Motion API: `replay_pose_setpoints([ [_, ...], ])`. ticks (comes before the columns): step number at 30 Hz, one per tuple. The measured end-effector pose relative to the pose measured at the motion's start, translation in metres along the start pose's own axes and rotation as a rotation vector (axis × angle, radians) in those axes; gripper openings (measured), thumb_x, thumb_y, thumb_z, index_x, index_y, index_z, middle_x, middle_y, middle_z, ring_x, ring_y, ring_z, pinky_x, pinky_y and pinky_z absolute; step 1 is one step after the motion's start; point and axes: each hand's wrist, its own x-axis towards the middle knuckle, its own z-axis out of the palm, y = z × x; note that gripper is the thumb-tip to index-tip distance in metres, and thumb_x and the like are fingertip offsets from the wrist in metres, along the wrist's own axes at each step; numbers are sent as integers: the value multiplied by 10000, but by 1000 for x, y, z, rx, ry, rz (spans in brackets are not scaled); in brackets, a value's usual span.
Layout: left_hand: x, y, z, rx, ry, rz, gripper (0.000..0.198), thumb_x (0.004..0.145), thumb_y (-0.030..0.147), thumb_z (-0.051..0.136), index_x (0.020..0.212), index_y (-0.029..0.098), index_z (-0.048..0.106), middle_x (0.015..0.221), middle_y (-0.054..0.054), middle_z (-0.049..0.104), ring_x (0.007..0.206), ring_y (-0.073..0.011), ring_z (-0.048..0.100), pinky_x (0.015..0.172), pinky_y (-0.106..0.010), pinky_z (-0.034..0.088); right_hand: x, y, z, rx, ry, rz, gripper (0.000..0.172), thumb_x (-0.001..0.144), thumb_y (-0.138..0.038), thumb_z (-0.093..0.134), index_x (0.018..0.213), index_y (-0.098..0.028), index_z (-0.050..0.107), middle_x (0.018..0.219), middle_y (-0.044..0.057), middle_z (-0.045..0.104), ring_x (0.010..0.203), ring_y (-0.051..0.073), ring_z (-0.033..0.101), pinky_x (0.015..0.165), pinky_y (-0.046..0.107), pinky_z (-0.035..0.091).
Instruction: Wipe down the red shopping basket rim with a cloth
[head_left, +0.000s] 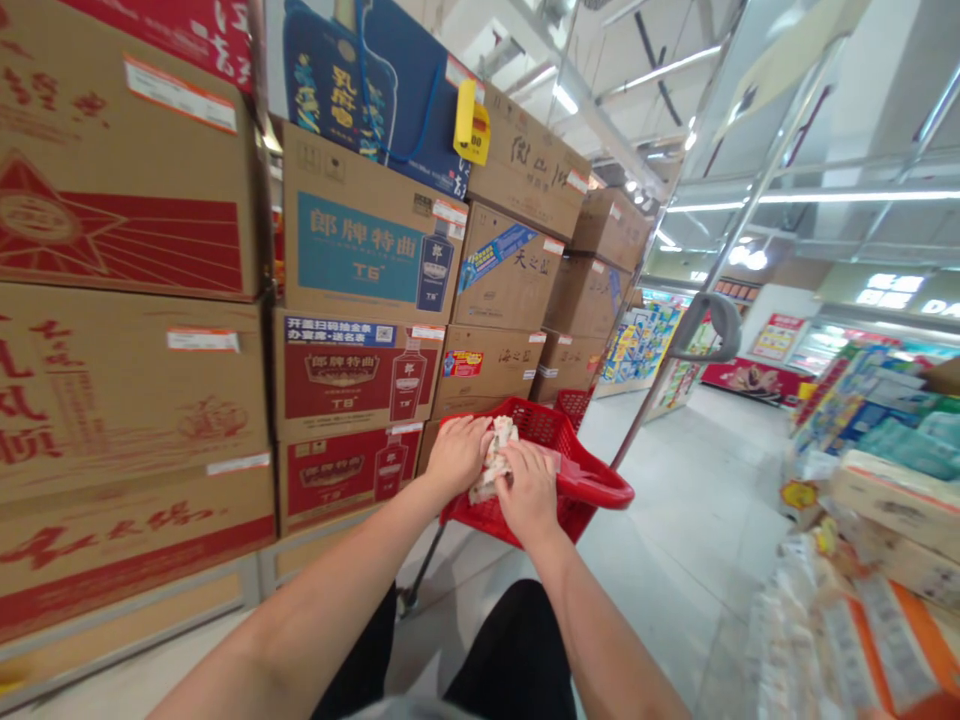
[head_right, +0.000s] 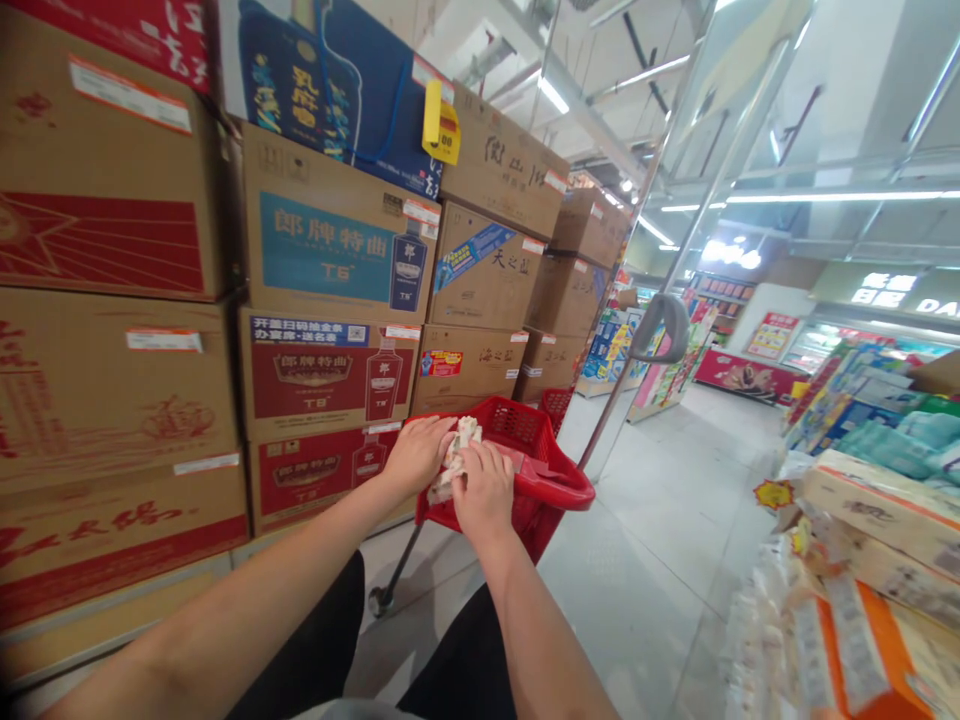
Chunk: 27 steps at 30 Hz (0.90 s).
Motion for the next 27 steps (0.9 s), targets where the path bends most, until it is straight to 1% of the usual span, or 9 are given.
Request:
replay_pose_setpoints([
  [4, -3, 5, 2, -44, -39, 23, 393, 969, 347, 274, 1044, 245, 646, 884, -30, 685, 862, -177, 570, 891, -386, 363, 12, 13, -26, -26, 46, 75, 65, 764, -190, 567, 826, -194, 583, 842, 48, 580, 885, 214, 478, 845, 345, 370],
  [8, -7, 13, 1, -32, -11, -5, 381, 967, 351, 278, 1069, 242, 628, 862, -27, 662, 836, -184, 530, 854, -380, 343, 14, 22, -36, -105, 87, 116, 109, 753, -198, 605, 859, -185, 581, 847, 62, 567, 912, 239, 457, 883, 389, 362],
  [10, -7, 18, 1, -1, -5, 0, 385, 965, 354, 284, 969, 228, 648, 821, -33, 644, 823, -190, 516, 844, -381, 336, 9, 19, -33, -95, 44, 98, 92, 749, -193, 599, 841, -190, 591, 900, 75, 564, 948, 243, 458, 894, 395, 364],
  [12, -7, 22, 2, 32, -7, 16, 402, 966, 356, 286, 862, 205, 644, 788, -40, 626, 805, -191, 507, 838, -383, 332, 3, 12, -29, -42, -11, 55, 108, 738, -186, 590, 845, -188, 601, 1072, 105, 550, 1038, 245, 455, 923, 390, 361],
  [15, -7, 26, 2, 65, -5, 34, 407, 967, 364, 287, 835, 181, 625, 788, -47, 618, 798, -192, 504, 831, -388, 327, -5, 4, -23, 5, -117, -26, 239, 721, -207, 599, 959, -188, 604, 1335, 121, 444, 1196, 261, 403, 991, 411, 322],
  [19, -7, 25, 1, 70, -6, 51, 386, 967, 359, 293, 846, 184, 615, 791, -45, 617, 804, -192, 506, 819, -385, 327, -12, 4, -19, -33, -176, -39, 383, 719, -127, 565, 1095, -198, 564, 1339, 108, 488, 1250, 259, 395, 1016, 442, 296],
  [23, -7, 22, -1, 57, -17, 49, 375, 962, 357, 302, 827, 196, 613, 795, -44, 616, 808, -193, 504, 818, -383, 328, -7, 10, -21, 69, -108, 26, 423, 727, -63, 485, 1132, -169, 545, 1199, 110, 594, 1157, 236, 506, 987, 394, 369],
  [25, -7, 21, -2, 46, -21, 49, 368, 959, 351, 308, 820, 203, 615, 793, -39, 616, 805, -194, 502, 820, -384, 329, 3, 15, -31, 158, -8, 146, 521, 750, -68, 448, 1263, -157, 458, 1197, 107, 595, 1089, 211, 558, 918, 340, 437],
  [27, -7, 20, -2, 39, -17, 46, 362, 957, 343, 312, 807, 205, 611, 784, -35, 614, 802, -193, 499, 824, -385, 331, 15, 22, -43, 194, 135, 234, 631, 769, -80, 430, 1386, -149, 318, 1297, 113, 527, 1137, 200, 536, 922, 320, 449],
])
